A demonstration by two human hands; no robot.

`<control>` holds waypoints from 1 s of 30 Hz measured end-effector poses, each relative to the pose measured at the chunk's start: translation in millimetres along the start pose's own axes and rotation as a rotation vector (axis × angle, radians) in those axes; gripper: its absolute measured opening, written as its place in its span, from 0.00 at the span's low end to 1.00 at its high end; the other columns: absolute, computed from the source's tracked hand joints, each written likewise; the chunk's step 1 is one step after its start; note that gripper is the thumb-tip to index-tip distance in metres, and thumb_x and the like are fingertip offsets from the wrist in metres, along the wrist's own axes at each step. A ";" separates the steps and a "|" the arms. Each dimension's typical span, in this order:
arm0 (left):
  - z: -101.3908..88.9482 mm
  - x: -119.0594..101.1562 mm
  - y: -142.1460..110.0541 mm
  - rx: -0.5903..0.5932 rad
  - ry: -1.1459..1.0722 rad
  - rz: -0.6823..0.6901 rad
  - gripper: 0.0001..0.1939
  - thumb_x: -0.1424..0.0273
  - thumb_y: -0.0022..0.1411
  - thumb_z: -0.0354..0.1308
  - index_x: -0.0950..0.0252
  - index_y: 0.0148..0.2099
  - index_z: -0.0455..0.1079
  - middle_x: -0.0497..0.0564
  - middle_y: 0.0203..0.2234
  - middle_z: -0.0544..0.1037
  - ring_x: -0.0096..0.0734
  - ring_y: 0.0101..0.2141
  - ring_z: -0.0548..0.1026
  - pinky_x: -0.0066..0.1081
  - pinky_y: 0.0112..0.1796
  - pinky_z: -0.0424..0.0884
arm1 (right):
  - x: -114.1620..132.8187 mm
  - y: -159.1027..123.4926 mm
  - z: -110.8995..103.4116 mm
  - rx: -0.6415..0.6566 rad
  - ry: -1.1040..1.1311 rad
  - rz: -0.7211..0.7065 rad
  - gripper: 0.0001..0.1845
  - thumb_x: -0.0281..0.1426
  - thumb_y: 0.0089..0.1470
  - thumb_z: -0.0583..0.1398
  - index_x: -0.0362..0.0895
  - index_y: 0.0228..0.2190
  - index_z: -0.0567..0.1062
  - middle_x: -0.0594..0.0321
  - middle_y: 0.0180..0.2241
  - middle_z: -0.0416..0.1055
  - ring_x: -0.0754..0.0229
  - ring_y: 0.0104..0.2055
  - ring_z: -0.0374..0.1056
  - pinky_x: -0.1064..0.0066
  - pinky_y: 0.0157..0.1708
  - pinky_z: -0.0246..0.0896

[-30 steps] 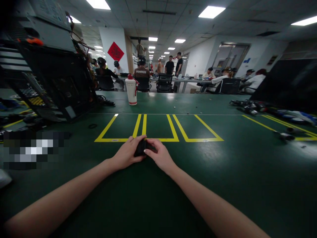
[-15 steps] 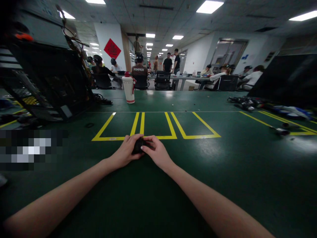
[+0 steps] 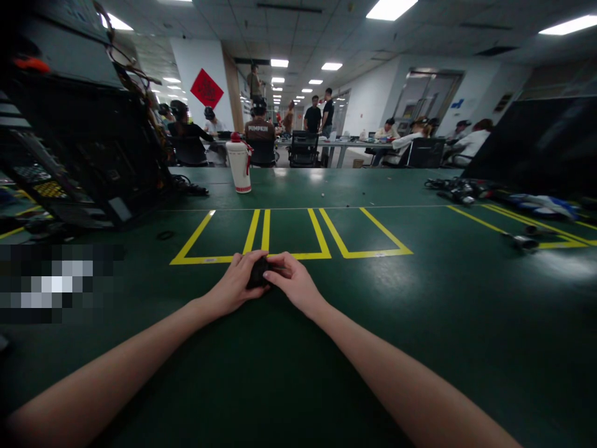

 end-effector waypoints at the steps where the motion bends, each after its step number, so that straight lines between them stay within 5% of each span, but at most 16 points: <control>1: 0.1 0.3 -0.1 0.001 -0.003 -0.003 0.31 0.69 0.52 0.57 0.60 0.55 0.47 0.52 0.50 0.60 0.39 0.41 0.60 0.39 0.42 0.61 | -1.6 0.3 -0.3 0.001 -0.010 0.012 0.15 0.29 0.46 0.59 0.47 0.39 0.67 0.62 0.42 0.66 0.59 0.47 0.63 0.61 0.50 0.57; 9: 1.0 2.6 -0.3 -0.005 0.006 -0.004 0.31 0.71 0.52 0.57 0.60 0.56 0.47 0.52 0.50 0.60 0.39 0.41 0.60 0.39 0.41 0.61 | 0.7 0.2 5.6 0.091 0.030 -0.010 0.18 0.25 0.42 0.62 0.47 0.38 0.66 0.63 0.41 0.65 0.60 0.47 0.64 0.62 0.49 0.58; 14: 1.5 1.9 0.5 -0.023 0.017 0.004 0.31 0.69 0.52 0.57 0.61 0.55 0.47 0.53 0.50 0.60 0.39 0.41 0.60 0.39 0.42 0.61 | 1.7 0.1 2.1 0.022 0.010 -0.024 0.11 0.29 0.46 0.59 0.47 0.36 0.68 0.64 0.39 0.66 0.61 0.44 0.65 0.63 0.48 0.59; 18: 2.2 2.0 0.5 -0.027 0.017 0.004 0.31 0.69 0.51 0.57 0.60 0.55 0.48 0.52 0.50 0.60 0.39 0.41 0.60 0.39 0.42 0.61 | -3.7 1.2 -2.4 -0.016 -0.031 0.016 0.16 0.30 0.46 0.59 0.47 0.40 0.67 0.61 0.42 0.66 0.59 0.47 0.64 0.61 0.49 0.58; 30: 0.1 0.5 0.0 -0.023 0.001 -0.006 0.31 0.69 0.51 0.57 0.59 0.55 0.48 0.53 0.50 0.60 0.40 0.41 0.61 0.40 0.42 0.61 | -0.5 0.3 1.2 0.028 0.019 0.011 0.12 0.30 0.46 0.60 0.46 0.36 0.67 0.63 0.40 0.66 0.61 0.43 0.65 0.63 0.45 0.61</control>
Point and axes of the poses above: each hand's wrist, its own y-axis towards the middle knuckle, its own z-axis out of the palm, x = y × z, the point moved 9 cm from there along y, towards the middle knuckle
